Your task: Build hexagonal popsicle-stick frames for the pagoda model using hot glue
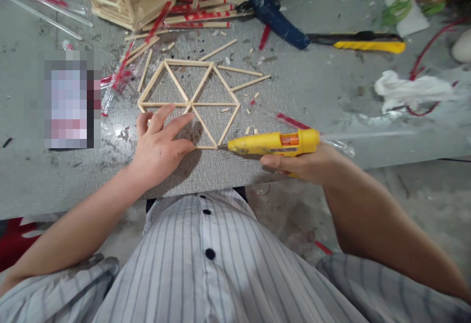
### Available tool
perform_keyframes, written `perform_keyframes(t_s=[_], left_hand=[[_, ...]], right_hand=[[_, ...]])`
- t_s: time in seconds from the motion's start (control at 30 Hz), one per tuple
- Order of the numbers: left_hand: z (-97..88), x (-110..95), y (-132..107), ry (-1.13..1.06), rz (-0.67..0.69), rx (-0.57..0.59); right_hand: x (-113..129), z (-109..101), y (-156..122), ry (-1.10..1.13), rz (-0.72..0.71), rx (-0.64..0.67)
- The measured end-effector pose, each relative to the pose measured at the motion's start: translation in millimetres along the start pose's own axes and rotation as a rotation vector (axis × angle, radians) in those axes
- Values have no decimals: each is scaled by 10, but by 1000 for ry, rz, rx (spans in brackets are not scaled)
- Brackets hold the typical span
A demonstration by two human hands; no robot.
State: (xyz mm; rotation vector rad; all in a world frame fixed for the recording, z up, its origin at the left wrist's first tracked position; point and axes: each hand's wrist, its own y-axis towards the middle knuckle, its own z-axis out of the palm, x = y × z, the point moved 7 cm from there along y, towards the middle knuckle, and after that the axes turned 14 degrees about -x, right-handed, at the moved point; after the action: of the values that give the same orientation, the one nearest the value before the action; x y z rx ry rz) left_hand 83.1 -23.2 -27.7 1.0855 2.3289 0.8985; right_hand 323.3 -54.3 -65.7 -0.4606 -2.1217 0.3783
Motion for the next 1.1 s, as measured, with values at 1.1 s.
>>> perform_keyframes(t_s=[1.1], left_hand=[[104, 89, -56, -30, -202, 206]], right_hand=[[-25, -78, -10, -109, 41, -37]])
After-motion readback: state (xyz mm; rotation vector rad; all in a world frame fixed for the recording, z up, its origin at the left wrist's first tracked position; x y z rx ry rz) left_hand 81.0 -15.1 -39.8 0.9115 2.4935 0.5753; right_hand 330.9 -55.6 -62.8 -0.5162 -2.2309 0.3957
